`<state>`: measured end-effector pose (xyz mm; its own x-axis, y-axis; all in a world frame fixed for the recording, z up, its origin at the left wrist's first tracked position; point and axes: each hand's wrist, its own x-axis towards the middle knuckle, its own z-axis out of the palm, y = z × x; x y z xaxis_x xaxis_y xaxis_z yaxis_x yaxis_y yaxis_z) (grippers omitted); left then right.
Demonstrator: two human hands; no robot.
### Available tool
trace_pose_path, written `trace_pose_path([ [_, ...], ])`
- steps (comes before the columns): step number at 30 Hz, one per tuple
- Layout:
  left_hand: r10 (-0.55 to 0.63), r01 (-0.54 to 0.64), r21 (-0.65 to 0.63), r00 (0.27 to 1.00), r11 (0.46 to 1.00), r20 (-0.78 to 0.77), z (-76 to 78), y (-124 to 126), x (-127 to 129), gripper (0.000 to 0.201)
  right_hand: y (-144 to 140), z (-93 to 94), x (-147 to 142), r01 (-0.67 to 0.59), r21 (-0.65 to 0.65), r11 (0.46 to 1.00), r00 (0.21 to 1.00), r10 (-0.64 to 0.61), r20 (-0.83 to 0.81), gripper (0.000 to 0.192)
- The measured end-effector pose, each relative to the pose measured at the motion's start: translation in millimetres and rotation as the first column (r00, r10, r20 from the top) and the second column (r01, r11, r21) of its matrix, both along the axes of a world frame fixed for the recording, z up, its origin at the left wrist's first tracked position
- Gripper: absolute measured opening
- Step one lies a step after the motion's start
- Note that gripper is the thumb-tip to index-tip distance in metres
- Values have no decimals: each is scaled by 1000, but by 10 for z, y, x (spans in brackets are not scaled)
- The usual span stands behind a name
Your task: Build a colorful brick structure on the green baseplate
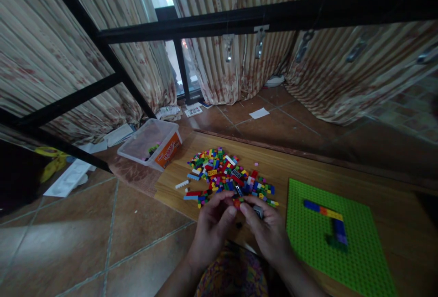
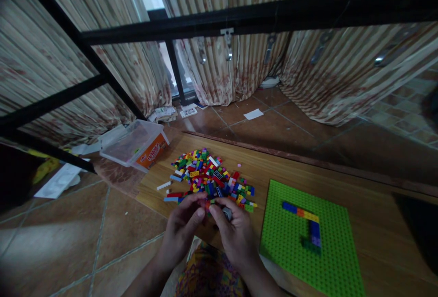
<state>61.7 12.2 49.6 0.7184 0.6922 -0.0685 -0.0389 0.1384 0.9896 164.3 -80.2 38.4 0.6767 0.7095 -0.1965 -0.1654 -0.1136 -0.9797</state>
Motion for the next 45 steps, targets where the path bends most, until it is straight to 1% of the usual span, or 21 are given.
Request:
trace_pose_path([
  [2, -27, 23, -182, 999, 983, -19, 17, -9, 30, 31, -20, -2, 1, -4, -21, 1000, 981, 8, 195, 29],
  [4, -91, 68, -310, 994, 948, -62, 32, -8, 61, 37, -38, -15, 10, -48, -33, 998, 934, 56, 352, 26],
  [6, -137, 86, -387, 985, 918, -105, 41, -2, 87, 43, -51, -43, 29, -108, -37, 993, 866, 113, 486, 24],
  [8, -145, 75, -434, 981, 898, -131, 45, 3, 106, 45, -58, -78, 55, -152, -36, 988, 795, 144, 589, 24],
  [10, -137, 60, -486, 983, 872, -125, 47, 3, 123, 44, -58, -111, 79, -158, -14, 987, 744, 129, 656, 24],
  [12, -123, 44, -544, 986, 838, -109, 50, -6, 138, 44, -52, -137, 96, -153, 15, 988, 713, 100, 694, 23],
  [15, -89, 6, -585, 989, 811, -114, 64, -28, 159, 43, -36, -167, 102, -155, 42, 987, 698, 79, 712, 23],
  [18, -68, -18, -604, 991, 796, -118, 80, -39, 176, 44, -21, -202, 82, -125, 32, 992, 723, 69, 687, 23],
  [23, -73, 13, -677, 995, 736, -61, 63, -25, 191, 47, -9, -267, 27, -14, 29, 999, 784, -7, 620, 27],
  [25, -74, 23, -702, 996, 712, -42, 44, -22, 192, 47, -10, -286, 21, 2, 37, 999, 797, -24, 603, 27],
  [27, -71, 28, -714, 997, 700, -31, 28, -24, 190, 48, -12, -303, 33, -6, 28, 1000, 804, -12, 594, 27],
  [31, -67, 31, -707, 998, 707, -22, 9, -36, 181, 48, -14, -329, 84, -49, -18, 999, 812, 50, 582, 27],
  [34, -77, 23, -669, 996, 743, -52, -11, -35, 174, 45, -10, -327, 102, -72, -42, 997, 822, 83, 564, 29],
  [37, -86, 5, -632, 991, 775, -98, -25, -15, 170, 43, -5, -296, 105, -76, -38, 996, 819, 84, 568, 30],
  [39, -97, 7, -636, 990, 772, -106, -22, 10, 167, 43, 2, -265, 116, -75, -41, 996, 807, 85, 584, 29],
  [42, -108, 29, -660, 991, 751, -80, -6, 50, 163, 43, 22, -224, 148, -96, -64, 993, 786, 115, 607, 28],
  [45, -89, 36, -686, 995, 727, -43, 7, 73, 163, 43, 56, -213, 180, -121, -79, 989, 774, 144, 617, 29],
])
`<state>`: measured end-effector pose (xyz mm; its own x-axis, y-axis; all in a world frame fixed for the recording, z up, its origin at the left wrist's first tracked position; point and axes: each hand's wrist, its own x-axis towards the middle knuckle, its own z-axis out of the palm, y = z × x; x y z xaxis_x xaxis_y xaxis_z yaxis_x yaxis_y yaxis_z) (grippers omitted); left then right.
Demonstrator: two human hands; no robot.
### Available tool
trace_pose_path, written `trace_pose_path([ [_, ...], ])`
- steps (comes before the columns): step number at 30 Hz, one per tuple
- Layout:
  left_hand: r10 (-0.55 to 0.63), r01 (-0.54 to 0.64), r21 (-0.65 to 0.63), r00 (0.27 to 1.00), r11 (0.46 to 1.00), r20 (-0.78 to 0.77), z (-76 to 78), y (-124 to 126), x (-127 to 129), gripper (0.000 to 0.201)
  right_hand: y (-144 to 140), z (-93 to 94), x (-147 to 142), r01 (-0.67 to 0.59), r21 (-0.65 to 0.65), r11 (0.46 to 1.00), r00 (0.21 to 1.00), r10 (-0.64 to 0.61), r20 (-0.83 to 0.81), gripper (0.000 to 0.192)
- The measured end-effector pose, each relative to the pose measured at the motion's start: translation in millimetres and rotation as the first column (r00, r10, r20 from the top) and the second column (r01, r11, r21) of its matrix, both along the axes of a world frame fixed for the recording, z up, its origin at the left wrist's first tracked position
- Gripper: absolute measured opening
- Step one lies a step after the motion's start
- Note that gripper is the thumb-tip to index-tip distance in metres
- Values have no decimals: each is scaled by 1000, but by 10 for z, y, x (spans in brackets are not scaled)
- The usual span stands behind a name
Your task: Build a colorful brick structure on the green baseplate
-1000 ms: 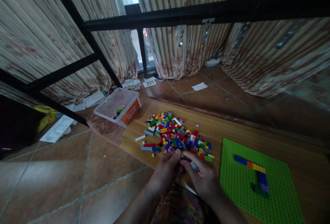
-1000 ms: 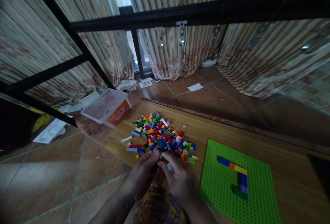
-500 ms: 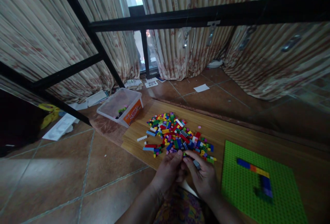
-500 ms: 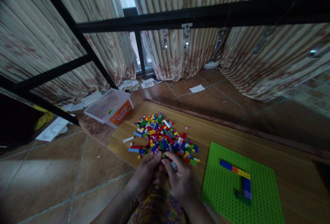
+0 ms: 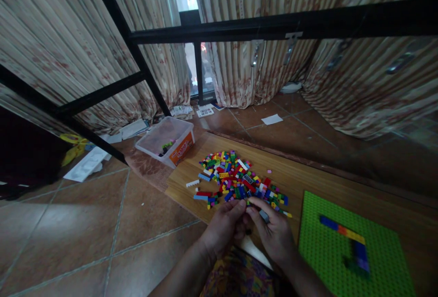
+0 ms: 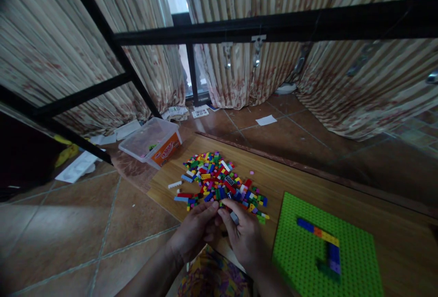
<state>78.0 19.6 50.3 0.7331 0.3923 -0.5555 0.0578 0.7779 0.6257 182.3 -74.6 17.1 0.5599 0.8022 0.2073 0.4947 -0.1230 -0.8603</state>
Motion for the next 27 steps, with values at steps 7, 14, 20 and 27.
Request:
trace_pose_path([
  [7, 79, -70, 172, 996, 983, -47, -77, 119, 31, 38, 135, -19, 11, -34, -49, 998, 999, 33, -22, 37],
  [14, 200, 107, 815, 944, 569, -263, -315, 509, 42, 16, 116, 8, 67, 139, -77, 987, 978, -149, -145, 39],
  [20, 218, 177, 856, 924, 486, -315, -255, 550, 27, 26, -117, 87, 109, 247, -68, 967, 900, -255, -355, 41],
  [27, 226, 127, 836, 931, 534, -286, -195, 571, -45, 31, -446, 217, 100, 228, 17, 974, 696, -151, -702, 51],
])
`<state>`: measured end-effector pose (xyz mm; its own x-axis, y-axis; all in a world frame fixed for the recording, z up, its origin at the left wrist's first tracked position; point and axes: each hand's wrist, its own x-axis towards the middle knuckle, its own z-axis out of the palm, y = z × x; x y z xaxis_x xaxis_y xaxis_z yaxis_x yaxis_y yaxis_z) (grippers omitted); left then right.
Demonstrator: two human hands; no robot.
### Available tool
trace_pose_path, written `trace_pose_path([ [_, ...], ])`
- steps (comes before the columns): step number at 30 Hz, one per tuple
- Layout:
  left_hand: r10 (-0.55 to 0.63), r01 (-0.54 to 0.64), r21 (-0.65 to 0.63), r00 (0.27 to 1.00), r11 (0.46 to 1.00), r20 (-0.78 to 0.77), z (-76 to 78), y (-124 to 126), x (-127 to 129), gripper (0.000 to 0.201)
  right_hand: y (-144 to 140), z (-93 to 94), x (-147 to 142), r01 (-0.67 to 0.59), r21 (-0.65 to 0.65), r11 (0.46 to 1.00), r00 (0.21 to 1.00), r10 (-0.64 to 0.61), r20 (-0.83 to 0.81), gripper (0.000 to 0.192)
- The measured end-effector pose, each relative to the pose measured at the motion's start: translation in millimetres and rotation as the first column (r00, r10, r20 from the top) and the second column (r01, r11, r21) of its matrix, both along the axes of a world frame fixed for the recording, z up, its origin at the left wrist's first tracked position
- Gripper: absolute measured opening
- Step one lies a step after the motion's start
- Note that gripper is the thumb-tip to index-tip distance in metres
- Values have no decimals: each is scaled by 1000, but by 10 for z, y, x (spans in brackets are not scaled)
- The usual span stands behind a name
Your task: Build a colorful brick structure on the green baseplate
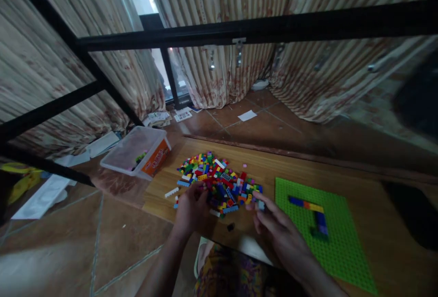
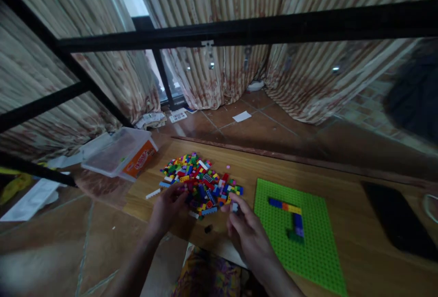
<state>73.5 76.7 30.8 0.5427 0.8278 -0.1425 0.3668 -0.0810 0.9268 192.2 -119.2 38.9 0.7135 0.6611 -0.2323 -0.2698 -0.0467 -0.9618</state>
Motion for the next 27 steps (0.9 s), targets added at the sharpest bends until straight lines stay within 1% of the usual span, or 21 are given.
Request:
trace_pose_path([
  [2, 0, 0, 25, 1000, 1000, -7, 26, -47, 9, 33, -73, 50, 23, 15, 43, 999, 1000, -15, -18, 52],
  [5, -73, 71, 79, 997, 994, 15, 86, -258, 81, 34, -154, 104, 44, 98, 55, 994, 995, -98, 3, 50],
  [7, -167, 166, 36, 985, 985, 34, 112, -487, 154, 31, -202, 91, 27, 131, 21, 991, 991, -132, 27, 42],
  [9, -262, 266, -51, 962, 963, 72, 106, -737, 231, 32, -262, 29, -16, 140, -38, 989, 988, -138, 64, 32],
  [11, -308, 319, -131, 946, 939, 99, 72, -955, 300, 34, -346, -63, -66, 152, -93, 984, 984, -141, 107, 27],
  [13, -322, 338, -187, 940, 923, 110, 26, -1115, 355, 34, -457, -154, -106, 156, -137, 978, 980, -136, 147, 25],
  [15, -352, 364, -221, 931, 905, 94, -15, -1219, 398, 34, -583, -221, -131, 135, -187, 973, 979, -101, 179, 23],
  [17, -427, 429, -245, 902, 869, 63, -44, -1295, 435, 32, -708, -265, -142, 134, -229, 964, 969, -80, 234, 20],
  [19, -504, 499, -249, 862, 830, 47, -57, -1368, 474, 30, -815, -297, -145, 170, -256, 952, 945, -85, 314, 18],
  [21, -548, 541, -253, 835, 802, 46, -56, -1450, 518, 27, -900, -326, -143, 210, -280, 937, 916, -88, 392, 17],
  [25, -571, 541, -330, 821, 774, 8, -26, -1607, 608, 23, -1036, -373, -140, 249, -326, 912, 877, -70, 474, 18],
  [27, -584, 548, -335, 812, 767, -8, -13, -1662, 647, 21, -1106, -389, -135, 254, -348, 902, 865, -51, 499, 18],
])
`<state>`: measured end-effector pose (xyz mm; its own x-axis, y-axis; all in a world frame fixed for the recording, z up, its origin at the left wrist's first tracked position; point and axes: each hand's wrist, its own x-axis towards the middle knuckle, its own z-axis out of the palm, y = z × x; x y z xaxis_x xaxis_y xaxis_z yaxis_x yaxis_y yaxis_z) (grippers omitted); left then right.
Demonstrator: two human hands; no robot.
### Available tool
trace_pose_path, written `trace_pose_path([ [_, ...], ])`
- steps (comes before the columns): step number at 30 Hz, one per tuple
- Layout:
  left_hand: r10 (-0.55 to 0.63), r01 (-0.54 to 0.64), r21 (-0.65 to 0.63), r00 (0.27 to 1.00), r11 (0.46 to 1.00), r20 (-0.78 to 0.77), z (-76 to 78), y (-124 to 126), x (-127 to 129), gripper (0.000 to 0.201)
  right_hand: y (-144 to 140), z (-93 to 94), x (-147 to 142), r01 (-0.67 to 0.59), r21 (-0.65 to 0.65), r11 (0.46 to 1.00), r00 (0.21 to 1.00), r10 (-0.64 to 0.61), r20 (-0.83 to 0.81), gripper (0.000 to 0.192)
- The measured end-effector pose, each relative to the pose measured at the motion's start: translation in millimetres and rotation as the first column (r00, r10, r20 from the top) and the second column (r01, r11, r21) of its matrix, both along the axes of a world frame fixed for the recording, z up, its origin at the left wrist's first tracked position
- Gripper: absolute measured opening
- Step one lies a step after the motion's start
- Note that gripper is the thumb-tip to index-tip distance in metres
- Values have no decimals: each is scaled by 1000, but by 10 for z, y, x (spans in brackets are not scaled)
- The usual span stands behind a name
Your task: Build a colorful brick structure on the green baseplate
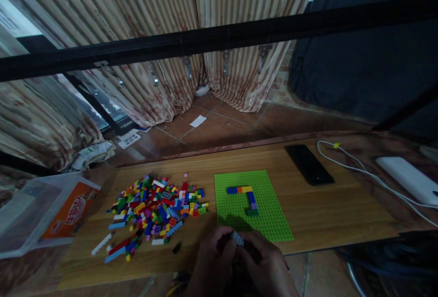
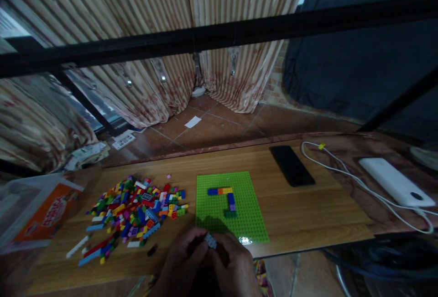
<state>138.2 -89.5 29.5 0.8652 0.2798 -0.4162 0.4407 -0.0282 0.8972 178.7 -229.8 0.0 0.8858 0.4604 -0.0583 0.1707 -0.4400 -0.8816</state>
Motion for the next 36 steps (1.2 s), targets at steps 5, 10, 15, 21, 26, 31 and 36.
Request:
trace_pose_path([
  [5, -79, 63, 200, 994, 978, 76, -21, -47, 99, 15, -151, -18, 113, -10, -54, 999, 990, 17, 140, 19],
  [10, -210, 140, 468, 972, 872, 102, -102, 22, 235, 24, -141, -37, 431, -3, -160, 987, 901, 72, 427, 20],
  [15, -319, 262, 649, 947, 714, -31, -183, 79, 374, 40, -80, -88, 664, 1, -262, 965, 857, 134, 498, 19],
  [21, -349, 288, 717, 935, 635, -66, -175, 47, 468, 27, -132, -103, 723, -28, -291, 956, 860, 172, 481, 22],
  [26, -343, 289, 724, 936, 626, -77, -147, 32, 478, 23, -175, -107, 731, -23, -237, 971, 872, 136, 470, 26],
  [31, -374, 303, 736, 925, 605, -74, -182, 47, 472, 27, -310, -123, 681, 80, -131, 988, 902, -16, 431, 23],
  [36, -414, 334, 752, 906, 568, -89, -191, 76, 480, 23, -462, -102, 633, 186, -64, 981, 936, -157, 314, 22],
])
